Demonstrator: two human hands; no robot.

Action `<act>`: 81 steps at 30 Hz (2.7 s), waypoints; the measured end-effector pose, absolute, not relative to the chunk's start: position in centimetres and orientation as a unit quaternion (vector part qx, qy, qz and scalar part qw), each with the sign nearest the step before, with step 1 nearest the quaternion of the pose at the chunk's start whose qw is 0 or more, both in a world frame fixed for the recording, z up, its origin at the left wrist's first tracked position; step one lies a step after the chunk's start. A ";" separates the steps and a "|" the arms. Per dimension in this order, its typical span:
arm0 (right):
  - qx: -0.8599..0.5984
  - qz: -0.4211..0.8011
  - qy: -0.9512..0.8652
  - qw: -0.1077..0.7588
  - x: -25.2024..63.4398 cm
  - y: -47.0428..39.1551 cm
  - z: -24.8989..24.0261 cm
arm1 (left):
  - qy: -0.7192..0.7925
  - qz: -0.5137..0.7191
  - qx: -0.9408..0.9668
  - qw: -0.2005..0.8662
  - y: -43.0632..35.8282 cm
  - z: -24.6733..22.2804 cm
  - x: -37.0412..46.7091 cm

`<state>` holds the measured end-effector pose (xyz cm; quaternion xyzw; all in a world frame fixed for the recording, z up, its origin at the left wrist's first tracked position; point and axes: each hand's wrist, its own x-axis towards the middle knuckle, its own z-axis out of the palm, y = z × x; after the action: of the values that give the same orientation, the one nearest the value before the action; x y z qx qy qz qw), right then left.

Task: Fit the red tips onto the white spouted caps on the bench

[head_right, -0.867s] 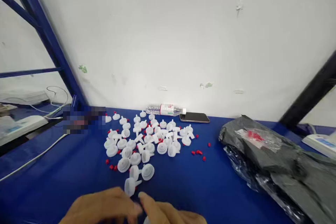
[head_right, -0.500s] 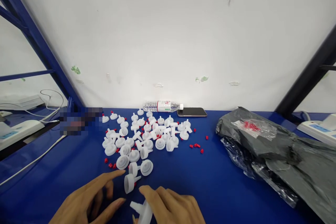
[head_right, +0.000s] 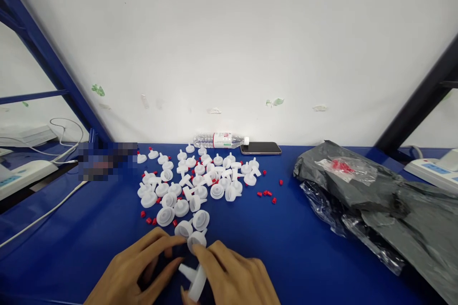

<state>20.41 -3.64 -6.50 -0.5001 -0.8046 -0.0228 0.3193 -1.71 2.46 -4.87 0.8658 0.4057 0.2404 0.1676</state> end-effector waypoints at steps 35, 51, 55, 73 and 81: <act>-0.577 0.104 -0.721 0.369 21.2 -3.7 -5.4 | 0.469 0.228 0.852 -0.045 4.3 -5.2 -2.6; -0.564 0.061 -0.755 0.330 21.2 -3.7 -5.8 | 0.578 0.206 0.789 0.022 4.0 -3.3 -4.9; -0.560 0.055 -0.760 0.326 21.3 -3.6 -5.8 | 0.588 0.174 0.789 0.035 4.7 -3.9 -4.6; -0.534 0.041 -0.789 0.302 21.0 -4.0 -6.3 | 0.412 0.376 0.752 0.351 2.1 -1.2 -0.4; -0.534 0.047 -0.787 0.305 21.1 -4.1 -6.4 | 0.440 0.296 0.671 0.518 2.0 -0.8 0.4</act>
<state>21.08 -4.06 -6.43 -0.5339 -0.7871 0.0468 0.3053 0.44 1.98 -0.83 0.6709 0.4401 0.2958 0.5184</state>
